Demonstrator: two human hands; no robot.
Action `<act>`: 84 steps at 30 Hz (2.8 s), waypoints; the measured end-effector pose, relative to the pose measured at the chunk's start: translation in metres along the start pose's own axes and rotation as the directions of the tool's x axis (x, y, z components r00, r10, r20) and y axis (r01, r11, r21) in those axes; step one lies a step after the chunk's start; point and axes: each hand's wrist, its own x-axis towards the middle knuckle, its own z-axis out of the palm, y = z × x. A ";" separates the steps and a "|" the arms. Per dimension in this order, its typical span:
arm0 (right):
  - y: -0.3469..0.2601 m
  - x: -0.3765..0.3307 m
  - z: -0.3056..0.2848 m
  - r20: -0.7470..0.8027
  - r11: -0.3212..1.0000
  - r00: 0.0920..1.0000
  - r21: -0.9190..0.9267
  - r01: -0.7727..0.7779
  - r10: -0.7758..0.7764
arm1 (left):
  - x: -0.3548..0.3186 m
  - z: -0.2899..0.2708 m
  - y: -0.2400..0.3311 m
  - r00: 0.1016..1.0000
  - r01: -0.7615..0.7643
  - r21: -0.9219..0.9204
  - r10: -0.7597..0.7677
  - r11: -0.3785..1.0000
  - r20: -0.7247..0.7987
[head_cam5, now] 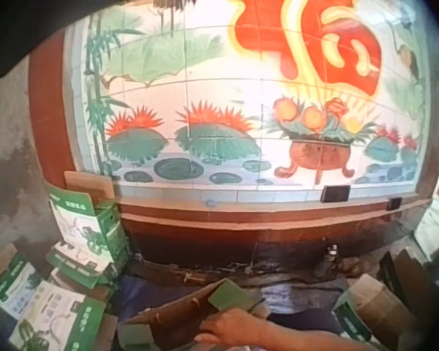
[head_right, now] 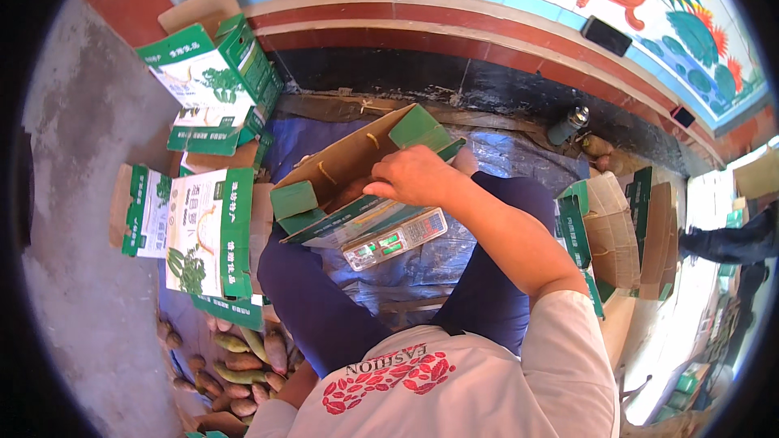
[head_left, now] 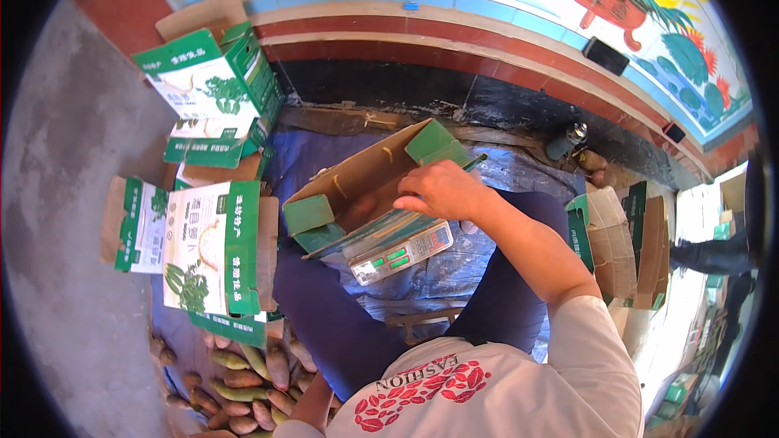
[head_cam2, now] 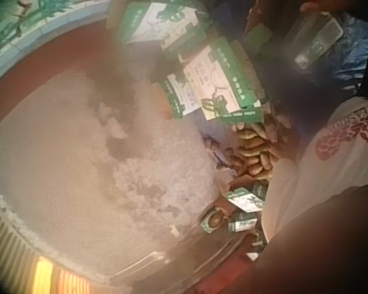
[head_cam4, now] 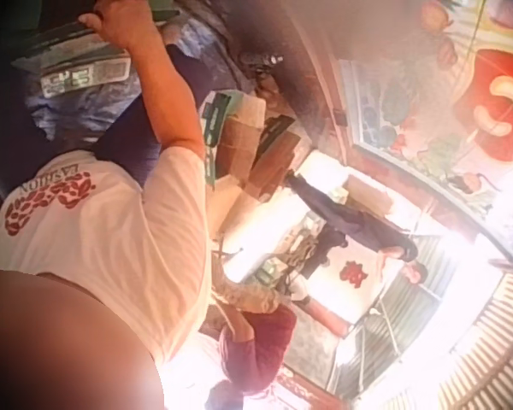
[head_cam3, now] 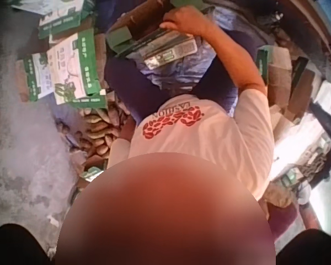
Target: Picking sweet potatoes from a pile, weighing them on a digital scale, and packing them into cardboard boxes.
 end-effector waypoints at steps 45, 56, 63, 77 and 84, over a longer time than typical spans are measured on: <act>-0.002 -0.006 0.008 0.253 0.994 0.967 -0.113 0.014 0.015 | 0.313 -0.044 0.356 0.899 0.001 -0.148 0.064 0.989 0.432; 0.000 -0.009 0.011 0.142 0.979 0.986 -0.168 0.115 -0.091 | 0.280 -0.137 0.332 0.949 -0.314 -0.304 0.283 0.899 -0.141; -0.005 -0.005 0.002 0.118 0.994 0.991 -0.088 0.068 -0.058 | 0.218 -0.156 0.192 0.907 -0.103 -0.231 -0.005 0.967 -0.421; -0.021 0.008 -0.005 0.174 0.999 0.984 0.010 -0.037 0.034 | 0.131 -0.003 -0.012 0.807 0.586 0.076 -0.590 0.807 0.037; -0.026 0.013 -0.013 0.224 0.991 0.966 -0.007 -0.134 0.132 | 0.174 0.036 -0.005 0.720 0.658 0.170 -0.679 0.734 0.142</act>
